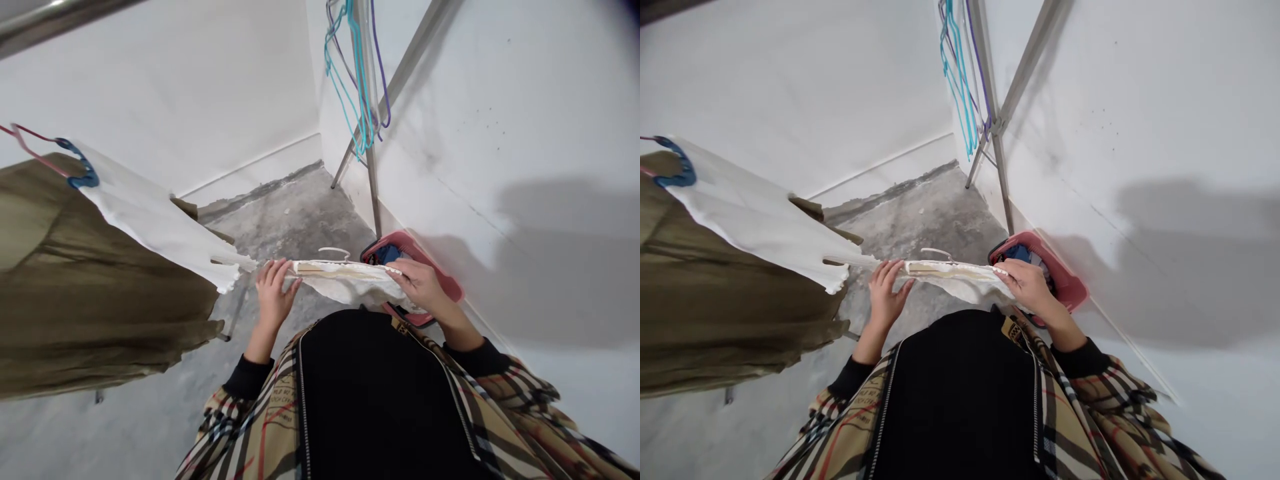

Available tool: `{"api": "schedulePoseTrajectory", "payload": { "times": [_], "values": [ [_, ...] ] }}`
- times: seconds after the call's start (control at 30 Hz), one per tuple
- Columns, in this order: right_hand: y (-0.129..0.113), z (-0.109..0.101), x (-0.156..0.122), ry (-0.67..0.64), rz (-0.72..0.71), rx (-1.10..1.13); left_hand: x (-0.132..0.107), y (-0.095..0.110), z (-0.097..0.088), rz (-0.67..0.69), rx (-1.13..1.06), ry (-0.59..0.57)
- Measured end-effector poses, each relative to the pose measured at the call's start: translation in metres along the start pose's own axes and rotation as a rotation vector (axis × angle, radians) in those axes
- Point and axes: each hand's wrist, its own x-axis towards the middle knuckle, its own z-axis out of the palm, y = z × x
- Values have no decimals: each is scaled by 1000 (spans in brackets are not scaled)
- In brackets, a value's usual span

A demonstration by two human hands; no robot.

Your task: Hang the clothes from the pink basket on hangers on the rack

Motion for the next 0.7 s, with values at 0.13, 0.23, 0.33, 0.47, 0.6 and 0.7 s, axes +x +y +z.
{"api": "schedulePoseTrajectory", "payload": {
  "times": [0.13, 0.23, 0.33, 0.47, 0.6, 0.7],
  "values": [
    [-7, -5, 0, -78, -6, 18, 8, 2, 4, 22, -21, -94],
    [-8, -14, -2, -202, 6, 18, 10, 1, 1, -7, -85, -109],
    [-4, -28, -6, -283, 0, 1, 12, 0, -6, -65, -134, -54],
    [-3, -44, -8, -327, -13, 57, 17, -2, -11, -118, -183, 41],
    [-15, -43, 0, -250, -28, 96, 23, -1, -9, -146, -151, 174],
    [-23, -31, 13, -123, -63, 96, 20, 4, -8, -176, -108, 306]
  ]
}}
